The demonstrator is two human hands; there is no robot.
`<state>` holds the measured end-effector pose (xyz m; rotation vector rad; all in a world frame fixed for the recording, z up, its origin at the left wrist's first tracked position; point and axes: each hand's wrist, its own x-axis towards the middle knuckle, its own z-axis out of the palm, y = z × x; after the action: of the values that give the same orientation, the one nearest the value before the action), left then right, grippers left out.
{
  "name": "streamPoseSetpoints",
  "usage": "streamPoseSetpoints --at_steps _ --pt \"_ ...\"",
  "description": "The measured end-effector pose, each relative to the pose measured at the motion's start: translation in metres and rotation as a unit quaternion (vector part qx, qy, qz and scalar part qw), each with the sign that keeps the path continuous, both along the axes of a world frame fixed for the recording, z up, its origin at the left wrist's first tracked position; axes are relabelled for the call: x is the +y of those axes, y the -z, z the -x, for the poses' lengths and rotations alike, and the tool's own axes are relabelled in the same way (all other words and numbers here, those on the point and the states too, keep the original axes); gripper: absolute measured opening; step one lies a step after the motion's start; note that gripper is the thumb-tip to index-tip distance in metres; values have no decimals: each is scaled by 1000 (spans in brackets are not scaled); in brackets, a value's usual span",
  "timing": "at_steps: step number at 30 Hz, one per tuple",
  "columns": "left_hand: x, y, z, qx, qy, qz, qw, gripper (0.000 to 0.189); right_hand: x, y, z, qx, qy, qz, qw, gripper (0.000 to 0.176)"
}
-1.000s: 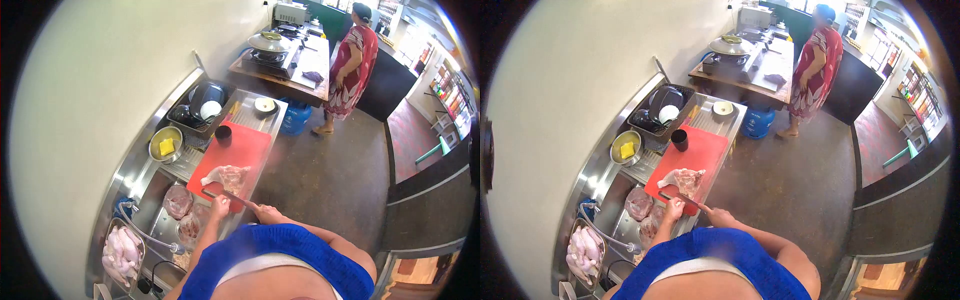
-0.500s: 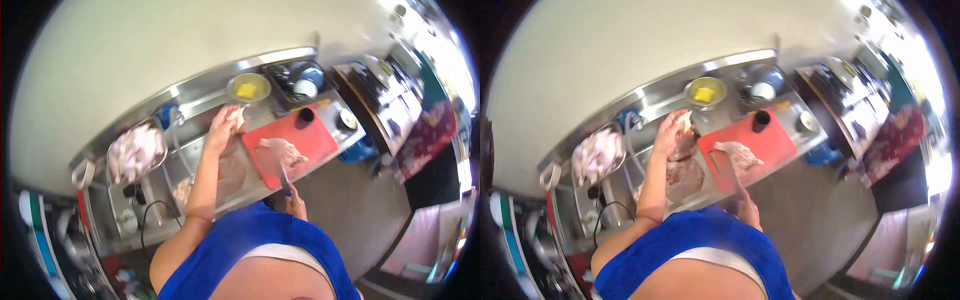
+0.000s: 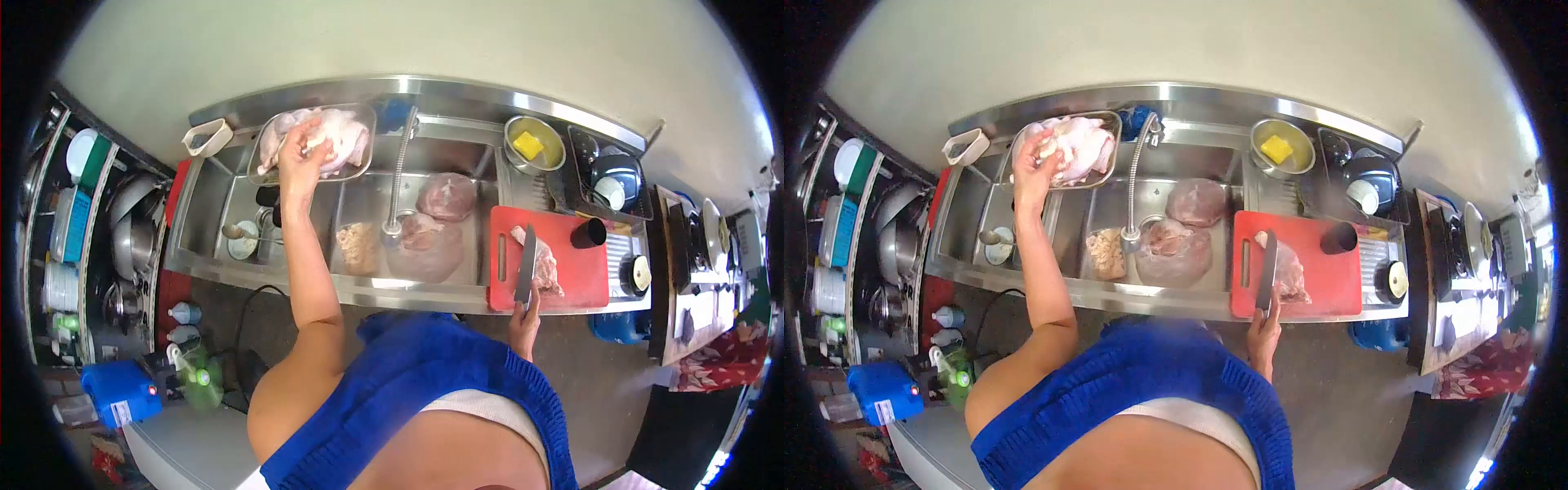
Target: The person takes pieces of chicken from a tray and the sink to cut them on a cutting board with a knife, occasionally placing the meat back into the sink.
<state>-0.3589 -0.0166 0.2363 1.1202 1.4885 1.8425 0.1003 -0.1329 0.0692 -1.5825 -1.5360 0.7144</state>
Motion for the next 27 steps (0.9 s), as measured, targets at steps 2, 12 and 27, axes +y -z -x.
streamPoseSetpoints --at_steps 2,12,27 --pt "-14 28 17 3 -3 69 998 36 6 1 0 8 -14 3 1000 58" --pt "-36 129 37 162 83 461 869 43 13 -3 1 6 -26 21 999 57" --pt "59 -13 -146 291 226 28 929 36 -41 21 -46 -16 187 -1 982 59"
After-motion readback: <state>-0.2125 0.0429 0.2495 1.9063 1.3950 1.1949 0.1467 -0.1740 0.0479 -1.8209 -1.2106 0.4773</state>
